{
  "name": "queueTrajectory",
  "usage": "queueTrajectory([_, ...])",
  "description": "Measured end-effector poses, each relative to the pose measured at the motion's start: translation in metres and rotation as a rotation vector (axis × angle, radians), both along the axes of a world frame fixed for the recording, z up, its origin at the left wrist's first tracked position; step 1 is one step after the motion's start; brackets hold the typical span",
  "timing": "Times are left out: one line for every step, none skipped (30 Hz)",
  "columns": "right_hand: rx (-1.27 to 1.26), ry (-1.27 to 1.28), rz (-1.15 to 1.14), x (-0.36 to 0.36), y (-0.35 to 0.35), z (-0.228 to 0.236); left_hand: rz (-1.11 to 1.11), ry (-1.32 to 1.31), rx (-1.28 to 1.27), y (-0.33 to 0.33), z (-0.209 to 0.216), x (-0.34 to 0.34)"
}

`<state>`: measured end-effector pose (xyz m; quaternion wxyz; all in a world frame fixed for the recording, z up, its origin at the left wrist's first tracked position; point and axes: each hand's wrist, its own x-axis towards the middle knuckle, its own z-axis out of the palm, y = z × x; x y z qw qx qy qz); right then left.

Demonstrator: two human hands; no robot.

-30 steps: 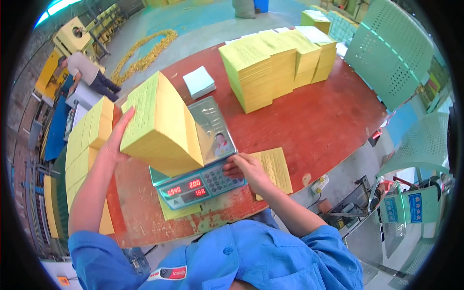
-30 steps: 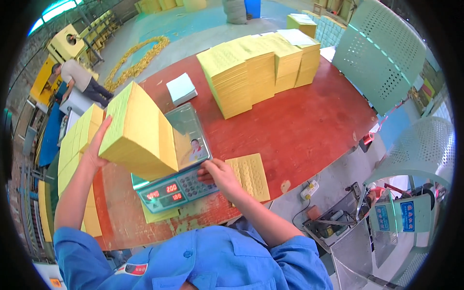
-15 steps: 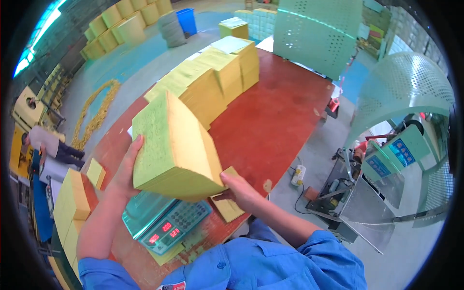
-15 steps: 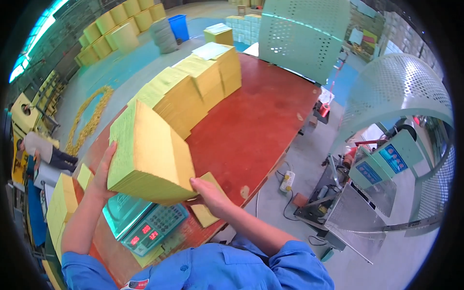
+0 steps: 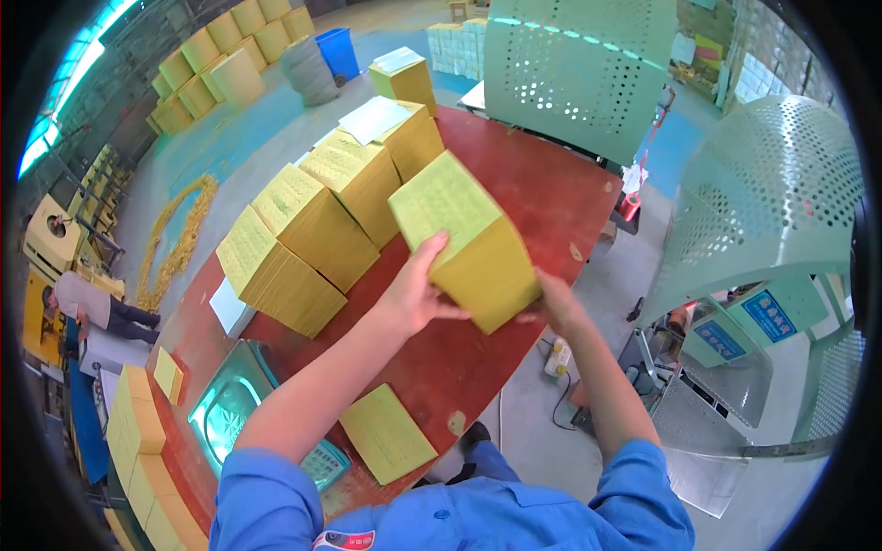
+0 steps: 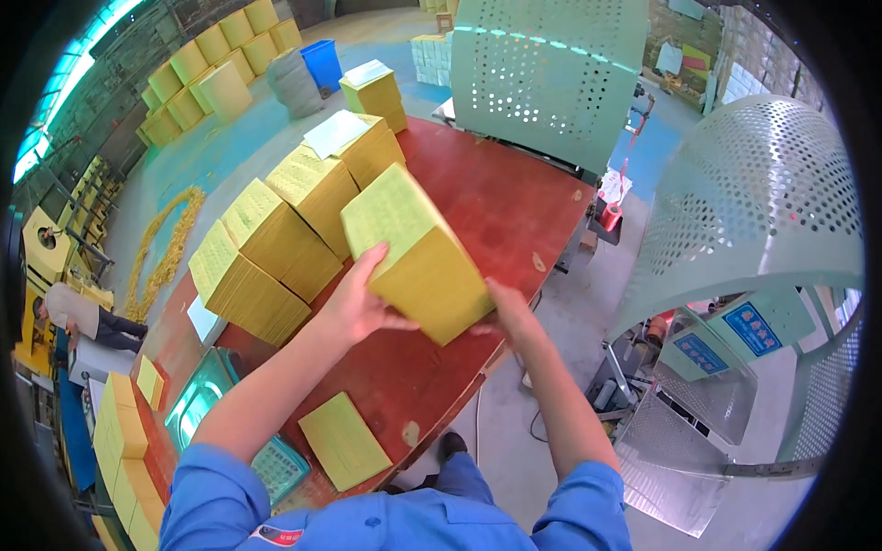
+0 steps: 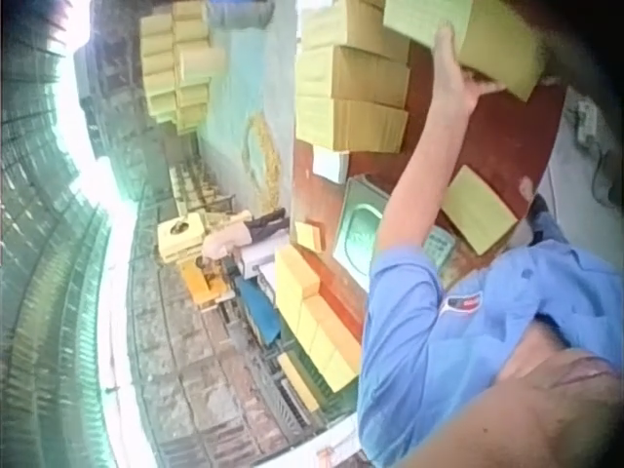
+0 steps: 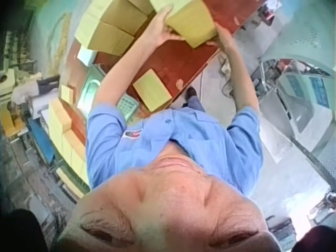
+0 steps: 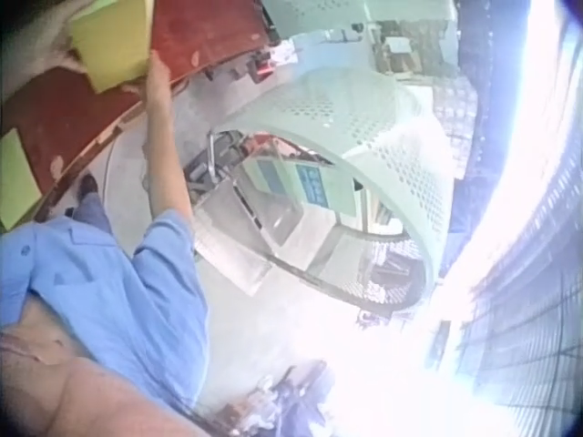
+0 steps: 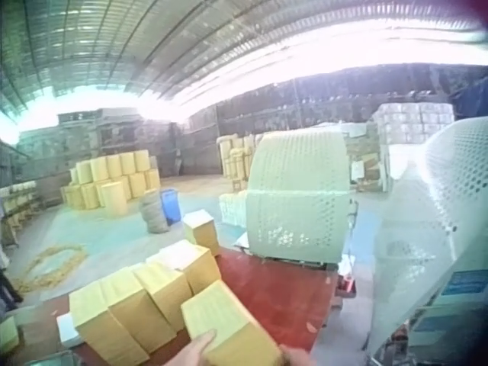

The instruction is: The recorder weighs stacks of yellow paper and organizes them on a table in a paper mill.

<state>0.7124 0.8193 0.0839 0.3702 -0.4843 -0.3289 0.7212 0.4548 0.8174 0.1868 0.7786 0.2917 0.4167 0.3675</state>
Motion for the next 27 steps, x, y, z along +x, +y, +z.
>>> queueTrajectory([0.012, 0.019, 0.023, 0.010, 0.007, -0.002, 0.047, 0.035, 0.005, 0.012, -0.002, 0.018])
queueTrajectory([0.179, -0.169, -0.093, 0.019, 0.014, -0.003, 0.102, 0.064, 0.012, 0.025, -0.003, 0.038])
queueTrajectory([0.353, -0.352, -0.214, 0.026, 0.021, -0.004, 0.111, 0.124, 0.041, 0.037, -0.002, 0.055])
queueTrajectory([0.355, -0.354, -0.204, 0.031, 0.021, -0.006, 0.155, 0.180, 0.082, 0.049, -0.002, 0.074])
queueTrajectory([0.577, -0.559, -0.219, 0.033, 0.019, -0.009, 0.143, 0.204, 0.132, 0.060, -0.001, 0.088])
queueTrajectory([0.769, -0.779, -0.240, 0.035, 0.020, -0.010, 0.134, 0.189, 0.133, 0.073, 0.001, 0.098])
queueTrajectory([0.809, -0.767, -0.235, 0.034, 0.022, -0.012, 0.128, 0.175, 0.135, 0.085, 0.004, 0.107])
queueTrajectory([0.821, -0.835, -0.290, 0.029, 0.024, -0.015, 0.122, 0.170, 0.142, 0.094, 0.005, 0.116])
queueTrajectory([0.854, -0.903, -0.346, 0.022, 0.027, -0.017, 0.110, 0.174, 0.148, 0.103, 0.008, 0.123])
queueTrajectory([0.861, -1.055, -0.367, 0.015, 0.034, -0.019, 0.102, 0.189, 0.139, 0.109, 0.011, 0.127])
queueTrajectory([0.865, -1.050, -0.367, 0.008, 0.041, -0.022, 0.103, 0.178, 0.154, 0.111, 0.012, 0.127])
queueTrajectory([0.840, -1.063, -0.446, 0.001, 0.049, -0.024, 0.095, 0.181, 0.153, 0.112, 0.014, 0.125])
queueTrajectory([0.834, -1.069, -0.530, -0.005, 0.057, -0.025, 0.086, 0.196, 0.136, 0.113, 0.018, 0.121])
queueTrajectory([0.824, -1.064, -0.521, -0.007, 0.063, -0.026, 0.051, 0.191, 0.213, 0.106, 0.019, 0.111])
queueTrajectory([0.813, -1.049, -0.526, -0.010, 0.069, -0.026, 0.016, 0.193, 0.273, 0.094, 0.018, 0.094])
queueTrajectory([0.795, -1.032, -0.536, -0.013, 0.075, -0.027, 0.018, 0.185, 0.262, 0.075, 0.014, 0.075])
queueTrajectory([0.799, -1.023, -0.526, -0.015, 0.081, -0.028, 0.029, 0.146, 0.270, 0.052, 0.009, 0.051])
queueTrajectory([0.807, -1.004, -0.532, -0.018, 0.089, -0.027, 0.000, 0.209, 0.249, 0.028, 0.006, 0.021])
queueTrajectory([0.804, -0.979, -0.535, -0.021, 0.098, -0.027, -0.025, 0.222, 0.266, 0.003, 0.003, -0.011])
queueTrajectory([0.814, -0.982, -0.542, -0.024, 0.108, -0.027, 0.026, 0.273, 0.242, -0.020, 0.000, -0.044])
queueTrajectory([0.806, -0.978, -0.529, -0.027, 0.120, -0.026, 0.117, 0.343, 0.172, -0.040, -0.005, -0.076])
queueTrajectory([0.799, -0.970, -0.516, -0.031, 0.131, -0.026, 0.234, 0.381, 0.119, -0.057, -0.011, -0.109])
queueTrajectory([0.801, -0.974, -0.514, -0.035, 0.143, -0.026, 0.406, 0.382, 0.069, -0.077, -0.015, -0.140])
queueTrajectory([0.787, -0.968, -0.499, -0.039, 0.155, -0.026, 0.511, 0.434, 0.056, -0.092, -0.018, -0.169])
queueTrajectory([0.775, -0.963, -0.482, -0.044, 0.167, -0.026, 0.630, 0.507, 0.012, -0.101, -0.023, -0.195])
queueTrajectory([0.781, -0.961, -0.481, -0.048, 0.179, -0.026, 0.619, 0.473, 0.059, -0.104, -0.026, -0.218])
queueTrajectory([0.783, -0.961, -0.472, -0.054, 0.190, -0.026, 0.683, 0.466, 0.024, -0.108, -0.028, -0.237])
